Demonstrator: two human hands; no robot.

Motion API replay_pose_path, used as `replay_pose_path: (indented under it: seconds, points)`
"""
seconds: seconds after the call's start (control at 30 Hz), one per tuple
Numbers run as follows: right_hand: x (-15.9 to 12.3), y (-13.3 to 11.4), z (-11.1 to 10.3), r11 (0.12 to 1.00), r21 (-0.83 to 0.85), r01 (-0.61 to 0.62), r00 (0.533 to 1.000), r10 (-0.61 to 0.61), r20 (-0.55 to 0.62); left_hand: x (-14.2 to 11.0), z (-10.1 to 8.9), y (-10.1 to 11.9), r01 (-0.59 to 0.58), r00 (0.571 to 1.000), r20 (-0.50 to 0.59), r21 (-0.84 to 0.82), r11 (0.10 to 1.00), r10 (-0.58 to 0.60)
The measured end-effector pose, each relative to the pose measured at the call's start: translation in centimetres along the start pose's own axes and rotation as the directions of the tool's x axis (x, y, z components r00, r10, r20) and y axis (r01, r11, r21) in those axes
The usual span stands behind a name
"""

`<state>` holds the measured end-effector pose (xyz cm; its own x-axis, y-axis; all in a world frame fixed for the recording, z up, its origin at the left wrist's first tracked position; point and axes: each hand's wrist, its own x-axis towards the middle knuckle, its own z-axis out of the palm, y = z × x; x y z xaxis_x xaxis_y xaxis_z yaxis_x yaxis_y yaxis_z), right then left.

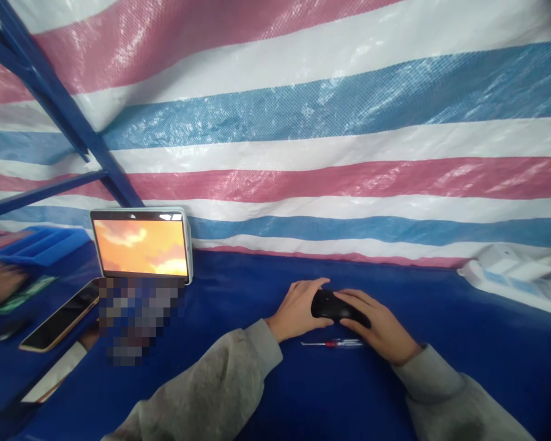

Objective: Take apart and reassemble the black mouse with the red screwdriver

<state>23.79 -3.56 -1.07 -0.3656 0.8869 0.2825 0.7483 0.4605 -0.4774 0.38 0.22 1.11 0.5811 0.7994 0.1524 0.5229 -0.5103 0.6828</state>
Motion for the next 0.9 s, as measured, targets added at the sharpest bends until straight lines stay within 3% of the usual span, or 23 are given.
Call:
replay_pose_path:
  seconds: [0.7, 0.9]
  points:
    - [-0.22, 0.12, -0.02, 0.999, 0.041, 0.015, 0.999, -0.014, -0.037, -0.14, -0.37, 0.15, 0.005, 1.0, -0.028, -0.085, 0.996, -0.007]
    - [0.07, -0.23, -0.39, 0.998, 0.049, -0.045, 0.986, 0.053, -0.155, -0.02, -0.03, -0.07, 0.031, 0.985, -0.166, -0.042, 0.999, -0.038]
